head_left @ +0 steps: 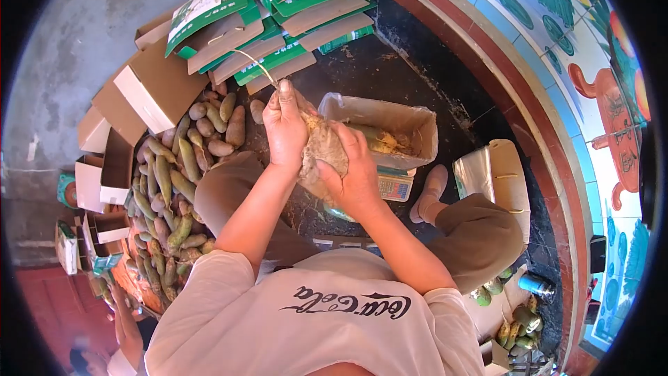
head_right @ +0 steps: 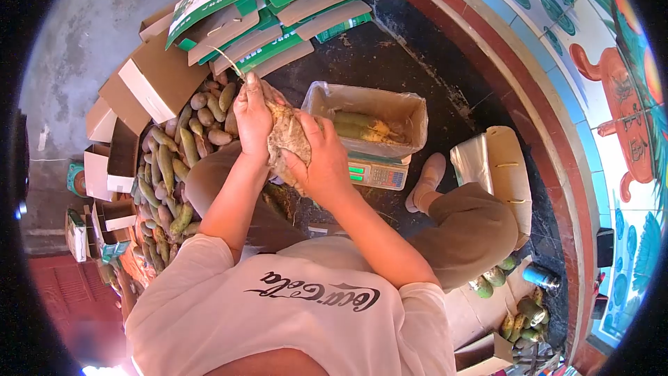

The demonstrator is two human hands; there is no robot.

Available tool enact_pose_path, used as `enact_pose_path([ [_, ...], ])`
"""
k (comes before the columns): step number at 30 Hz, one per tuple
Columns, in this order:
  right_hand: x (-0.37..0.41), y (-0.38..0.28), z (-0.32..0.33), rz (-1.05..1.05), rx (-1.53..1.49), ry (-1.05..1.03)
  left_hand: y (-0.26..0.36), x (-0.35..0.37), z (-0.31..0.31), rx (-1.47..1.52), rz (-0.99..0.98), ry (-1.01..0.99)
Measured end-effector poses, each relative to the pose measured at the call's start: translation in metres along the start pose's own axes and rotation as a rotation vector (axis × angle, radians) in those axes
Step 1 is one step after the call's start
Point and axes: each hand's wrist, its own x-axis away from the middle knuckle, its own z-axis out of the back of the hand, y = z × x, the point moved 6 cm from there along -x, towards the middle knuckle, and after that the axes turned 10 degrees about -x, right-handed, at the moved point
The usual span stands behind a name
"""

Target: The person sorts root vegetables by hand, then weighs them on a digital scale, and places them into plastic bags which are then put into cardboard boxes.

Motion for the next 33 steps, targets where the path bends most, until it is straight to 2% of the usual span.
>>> enact_pose_path([
  [3,0.007,-0.001,-0.012,0.026,-0.159,0.049,0.002,0.007,0.018,0.007,0.01,0.009],
  [6,0.014,0.023,-0.025,-0.368,-0.573,0.15,0.003,0.02,0.041,-0.049,0.01,0.072],
  [7,0.014,0.023,-0.03,-0.347,-0.507,0.115,0.005,0.025,0.044,-0.036,-0.058,0.076],
  [9,0.016,0.028,-0.039,-0.305,-0.374,0.041,-0.001,0.033,0.058,0.025,0.045,0.054],
  [10,0.021,0.044,-0.051,-0.443,-0.54,-0.004,-0.005,0.039,0.063,0.056,0.101,0.037],
  [12,0.036,0.075,-0.076,-0.725,-0.867,-0.09,-0.001,0.049,0.064,0.008,0.074,-0.096],
  [13,0.041,0.076,-0.084,-0.737,-0.942,-0.206,0.0,0.051,0.063,0.022,0.05,-0.174],
  [14,0.044,0.078,-0.083,-0.616,-0.595,-0.318,0.001,0.052,0.061,0.036,0.022,-0.251],
  [16,0.056,0.083,-0.082,-0.34,0.087,-0.501,0.003,0.048,0.07,0.125,0.094,-0.207],
  [17,0.065,0.092,-0.08,-0.385,0.088,-0.526,0.002,0.043,0.076,0.181,0.115,-0.168],
  [20,0.079,0.096,-0.071,-0.836,-0.98,-0.14,-0.007,0.027,0.086,0.217,0.124,-0.09],
  [21,0.079,0.089,-0.067,-0.878,-1.181,-0.065,-0.012,0.025,0.085,0.19,0.119,-0.092],
  [24,0.092,0.092,-0.071,-0.703,-0.75,-0.225,-0.011,0.02,0.068,0.111,0.087,-0.122],
  [25,0.099,0.108,-0.068,-0.539,-0.453,-0.302,-0.007,0.014,0.059,0.09,0.067,-0.134],
  [28,0.125,0.11,-0.058,-0.369,0.179,-0.837,0.003,-0.013,0.041,0.146,0.004,-0.028],
  [29,0.131,0.122,-0.051,-0.371,0.101,-0.697,0.008,-0.018,0.028,0.071,-0.033,-0.077],
  [31,0.137,0.143,-0.034,-0.47,0.183,-0.616,0.012,-0.022,-0.008,-0.108,-0.174,-0.186],
  [32,0.136,0.146,-0.026,-0.525,0.219,-0.572,0.017,-0.021,-0.03,-0.243,-0.366,-0.247],
  [33,0.135,0.145,-0.022,-0.523,0.245,-0.585,0.016,-0.018,-0.05,-0.356,-0.396,-0.313],
])
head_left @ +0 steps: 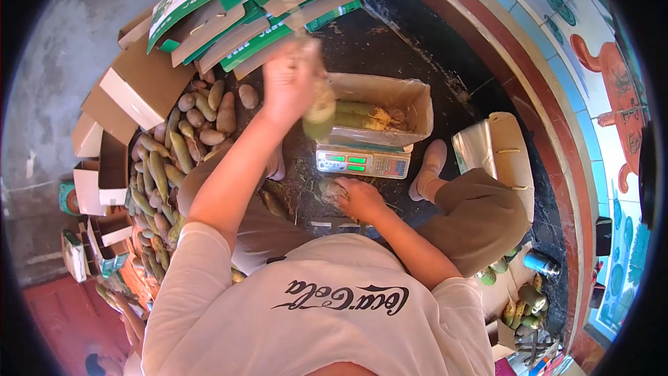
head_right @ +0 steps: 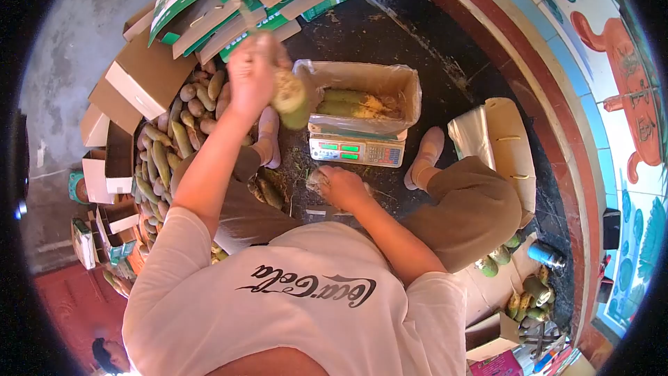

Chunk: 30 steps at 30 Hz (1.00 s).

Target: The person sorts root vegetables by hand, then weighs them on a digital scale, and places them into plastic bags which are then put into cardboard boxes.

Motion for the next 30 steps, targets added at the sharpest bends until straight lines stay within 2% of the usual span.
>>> enact_pose_path([
  [1,0.001,0.001,0.002,-0.006,-0.002,-0.008,0.006,-0.005,-0.023,-0.082,-0.095,-0.078],
  [2,0.001,0.002,0.004,-0.009,-0.002,-0.016,0.006,-0.008,-0.05,-0.152,-0.311,-0.114],
  [3,0.0,0.003,0.005,-0.011,0.001,-0.023,0.011,-0.003,-0.077,-0.321,-0.61,-0.124],
  [4,0.0,0.003,0.007,0.027,-0.002,0.013,-0.002,0.007,-0.109,-0.442,-0.823,-0.277],
  [5,0.002,0.004,0.006,0.064,-0.005,0.046,-0.027,0.019,-0.142,-0.393,-0.793,-0.367],
  [6,0.004,0.004,0.005,0.101,-0.008,0.079,-0.039,0.028,-0.163,-0.522,-0.74,-0.548],
  [9,0.005,0.008,0.001,-0.012,0.05,-0.059,-0.118,0.057,-0.22,-0.666,-0.551,-0.8],
  [12,0.003,0.026,-0.01,-0.058,0.004,-0.124,-0.13,0.074,-0.22,-0.674,-0.239,-0.809],
  [15,-0.001,0.05,-0.031,-0.043,0.025,-0.183,-0.124,0.076,-0.194,-0.578,-0.208,-0.854],
  [17,0.0,0.056,-0.035,-0.023,0.123,-0.266,-0.109,0.057,-0.148,-0.487,-0.127,-0.691],
  [18,0.001,0.06,-0.036,-0.012,0.175,-0.309,-0.109,0.045,-0.117,-0.525,-0.094,-0.527],
  [19,0.0,0.072,-0.028,-0.125,0.18,-0.234,-0.114,0.038,-0.084,-0.561,-0.058,-0.362],
  [21,-0.005,0.097,-0.005,-0.349,0.188,-0.077,-0.136,0.035,-0.018,-0.598,0.094,-0.04],
  [23,0.008,0.101,0.061,-0.557,0.207,0.262,-0.212,0.062,0.032,-0.615,0.39,0.112],
  [25,0.021,0.165,0.104,-0.547,-0.19,0.811,-0.256,0.103,0.031,-0.242,1.142,0.126],
  [26,0.018,0.179,0.111,-0.617,-0.712,0.903,-0.266,0.131,0.024,-0.026,1.503,0.125],
  [27,0.01,0.185,0.112,-0.661,-1.244,0.96,-0.273,0.144,0.011,0.063,1.554,0.048],
  [29,-0.019,0.198,0.122,-0.649,-1.484,0.865,-0.277,0.16,-0.021,0.248,1.641,-0.108],
  [30,-0.034,0.203,0.125,-0.637,-1.601,0.807,-0.276,0.156,-0.032,0.45,1.62,-0.146],
])
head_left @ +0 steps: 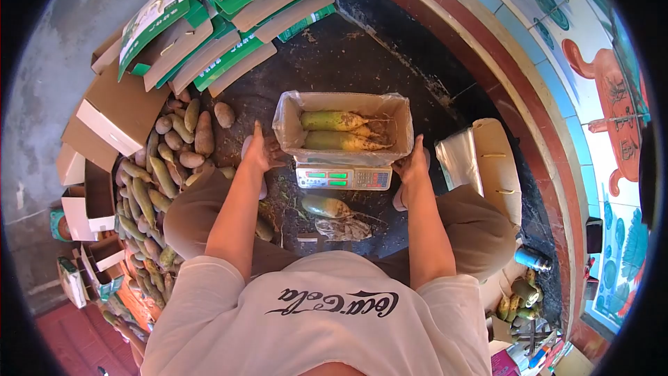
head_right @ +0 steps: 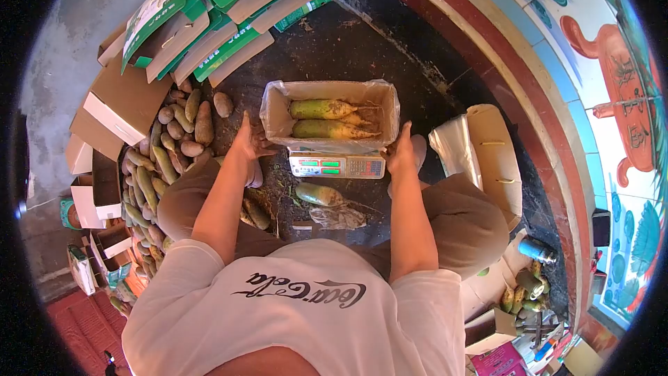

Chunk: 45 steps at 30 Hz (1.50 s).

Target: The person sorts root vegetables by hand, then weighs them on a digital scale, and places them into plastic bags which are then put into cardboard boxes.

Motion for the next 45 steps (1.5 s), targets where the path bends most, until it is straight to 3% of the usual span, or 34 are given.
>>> enact_pose_path([
  [2,0.021,-0.018,-0.029,-0.013,-0.03,-0.077,0.002,0.009,-0.016,0.192,-0.002,-0.297],
  [5,0.018,-0.039,-0.04,0.118,-0.092,-0.211,0.032,0.04,-0.035,0.321,-0.16,-0.491],
  [7,0.015,-0.06,-0.037,0.321,-0.056,-0.285,0.041,0.047,-0.026,0.08,-0.265,-0.33],
  [8,0.046,-0.072,-0.053,0.333,-0.183,-0.313,0.044,0.05,-0.02,-0.043,-0.311,-0.245],
  [12,0.103,-0.104,-0.073,0.518,-0.074,-0.357,0.065,0.08,-0.016,-0.246,-0.495,-0.158],
  [14,0.13,-0.11,-0.087,0.573,0.149,-0.355,0.081,0.105,-0.016,-0.275,-0.591,-0.066],
  [17,0.153,-0.112,-0.11,0.687,0.404,-0.387,0.106,0.129,-0.024,-0.416,-0.772,-0.092],
  [19,0.167,-0.113,-0.129,0.846,0.544,-0.414,0.117,0.158,-0.034,-0.683,-0.902,0.093],
  [21,0.183,-0.117,-0.142,0.87,0.524,-0.446,0.126,0.186,-0.045,-1.013,-1.036,0.299],
  [24,0.198,-0.118,-0.154,0.892,0.456,-0.486,0.141,0.201,-0.05,-0.945,-1.054,0.317],
  [28,0.189,-0.106,-0.167,0.86,0.454,-0.519,0.137,0.182,-0.077,-0.409,-0.964,0.001],
  [32,0.198,-0.1,-0.193,0.828,0.689,-0.688,0.126,0.164,-0.11,-0.098,-0.749,-0.506],
  [40,0.212,-0.084,-0.22,1.0,1.094,-0.89,0.119,0.16,-0.142,-0.786,-1.016,-0.427],
  [45,0.231,-0.066,-0.237,1.096,1.235,-1.065,0.099,0.15,-0.174,-1.003,-1.064,-0.451],
])
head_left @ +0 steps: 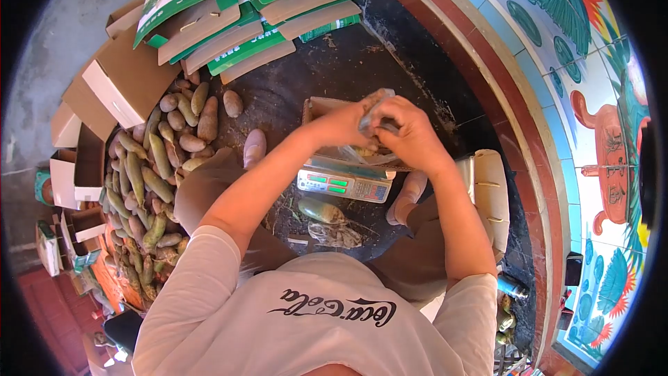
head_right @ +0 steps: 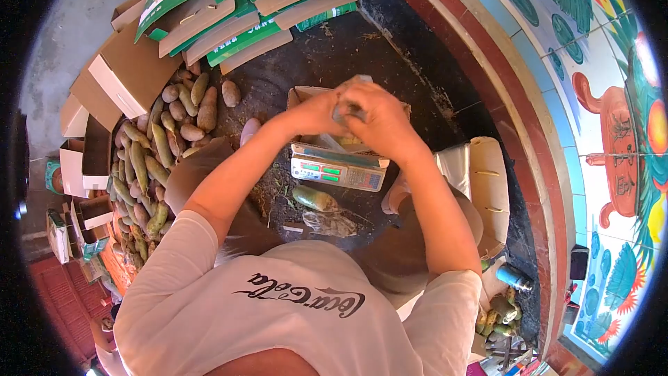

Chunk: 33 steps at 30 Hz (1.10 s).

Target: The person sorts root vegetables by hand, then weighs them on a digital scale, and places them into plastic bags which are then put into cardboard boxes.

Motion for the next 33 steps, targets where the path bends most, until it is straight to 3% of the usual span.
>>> enact_pose_path([
  [3,-0.011,-0.005,-0.011,0.05,0.157,-0.07,-0.004,-0.007,-0.017,-0.058,-0.151,0.091],
  [6,-0.018,0.005,-0.01,-0.008,0.095,-0.01,-0.012,-0.009,-0.015,-0.044,-0.111,0.167],
  [8,-0.02,0.014,-0.003,-0.035,-0.033,0.149,-0.024,-0.009,-0.013,0.209,0.07,0.023],
  [9,-0.019,0.017,0.002,-0.006,0.115,0.174,-0.029,-0.008,-0.014,0.337,0.16,-0.046],
  [11,-0.012,0.028,0.013,0.057,0.413,0.215,-0.036,-0.008,-0.013,0.366,0.142,-0.027],
  [15,0.001,0.06,0.009,-0.199,0.268,0.198,-0.025,-0.005,-0.009,0.357,0.158,-0.074],
  [17,-0.001,0.061,0.017,-0.276,0.313,0.255,-0.033,-0.008,-0.012,0.552,0.155,-0.03],
  [20,0.011,0.08,0.014,-0.516,-0.075,0.211,-0.036,-0.002,-0.004,0.717,0.204,0.019],
  [21,0.012,0.08,0.006,-0.535,-0.154,0.084,-0.036,-0.001,-0.002,0.754,0.226,0.032],
  [23,0.017,0.077,-0.012,-0.572,-0.315,-0.176,-0.048,-0.003,-0.008,0.693,0.203,0.019],
  [26,0.01,0.078,0.01,-0.413,0.023,0.229,-0.05,-0.002,-0.011,0.469,0.083,0.069],
  [27,0.007,0.076,0.012,-0.327,0.069,0.263,-0.047,-0.001,-0.012,0.373,0.027,0.096],
  [31,0.012,0.125,-0.022,-0.412,-0.034,0.103,-0.001,0.011,-0.003,-0.458,-0.262,0.307],
  [33,0.023,0.144,-0.033,-0.81,-0.278,0.078,-0.002,0.017,-0.007,-0.561,-0.274,0.432],
])
